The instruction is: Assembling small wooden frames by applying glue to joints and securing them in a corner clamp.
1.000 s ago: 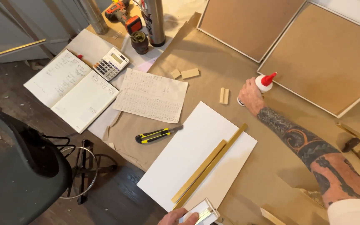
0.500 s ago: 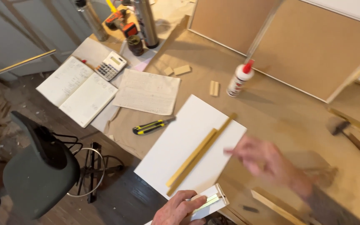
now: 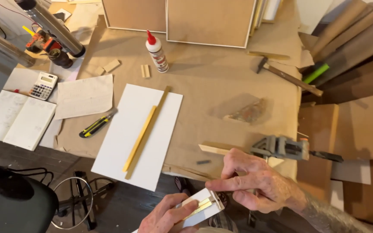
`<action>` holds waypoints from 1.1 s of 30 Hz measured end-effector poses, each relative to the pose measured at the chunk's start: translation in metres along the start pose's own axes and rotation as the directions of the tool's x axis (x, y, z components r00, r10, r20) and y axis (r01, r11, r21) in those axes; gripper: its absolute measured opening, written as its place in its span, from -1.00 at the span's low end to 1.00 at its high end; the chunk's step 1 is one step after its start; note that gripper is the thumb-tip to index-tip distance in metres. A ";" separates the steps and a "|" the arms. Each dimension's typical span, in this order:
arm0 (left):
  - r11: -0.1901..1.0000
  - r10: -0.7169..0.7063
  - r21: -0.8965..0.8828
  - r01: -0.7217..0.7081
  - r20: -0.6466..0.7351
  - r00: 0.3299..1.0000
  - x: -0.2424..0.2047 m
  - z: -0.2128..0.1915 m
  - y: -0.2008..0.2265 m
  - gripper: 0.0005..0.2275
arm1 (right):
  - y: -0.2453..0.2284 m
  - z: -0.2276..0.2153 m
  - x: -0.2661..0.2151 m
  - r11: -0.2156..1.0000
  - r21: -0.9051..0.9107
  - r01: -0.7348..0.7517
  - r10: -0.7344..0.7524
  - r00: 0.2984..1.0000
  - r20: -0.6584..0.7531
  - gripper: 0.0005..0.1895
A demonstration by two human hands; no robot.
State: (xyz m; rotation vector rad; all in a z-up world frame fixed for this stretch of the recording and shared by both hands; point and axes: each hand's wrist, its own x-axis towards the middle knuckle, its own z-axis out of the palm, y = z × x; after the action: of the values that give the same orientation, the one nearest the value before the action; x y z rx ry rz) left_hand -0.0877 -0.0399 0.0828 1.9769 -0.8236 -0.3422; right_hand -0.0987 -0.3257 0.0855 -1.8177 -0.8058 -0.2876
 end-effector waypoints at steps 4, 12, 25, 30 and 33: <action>0.999 -0.017 -0.038 0.020 0.091 0.996 -0.011 0.009 0.020 -0.63 | -0.018 -0.003 -0.023 0.999 -0.015 0.039 -0.039 0.999 0.023 -0.57; 0.978 0.185 0.099 -0.185 0.005 0.983 -0.024 0.020 0.027 -0.65 | -0.052 0.006 -0.053 0.991 0.042 0.124 -0.122 0.992 -0.031 -0.56; 0.956 0.289 0.042 -0.290 0.017 0.957 -0.043 0.027 0.041 -0.66 | -0.064 0.007 -0.054 0.998 0.056 -0.037 0.040 0.998 -0.053 -0.58; 0.963 0.267 0.033 -0.267 -0.011 0.964 -0.047 0.024 0.053 -0.67 | -0.064 0.010 -0.048 0.999 0.026 0.031 -0.030 0.999 -0.045 -0.63; 0.957 0.288 0.050 -0.286 -0.038 0.957 -0.050 0.028 0.050 -0.66 | -0.062 0.013 -0.050 0.998 0.051 0.032 -0.028 0.997 -0.079 -0.63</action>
State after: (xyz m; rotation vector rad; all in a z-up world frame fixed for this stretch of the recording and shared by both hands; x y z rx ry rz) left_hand -0.1607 -0.0418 0.1061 1.8642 -1.0811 -0.1092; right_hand -0.1780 -0.3213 0.0984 -1.7361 -0.7796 -0.3514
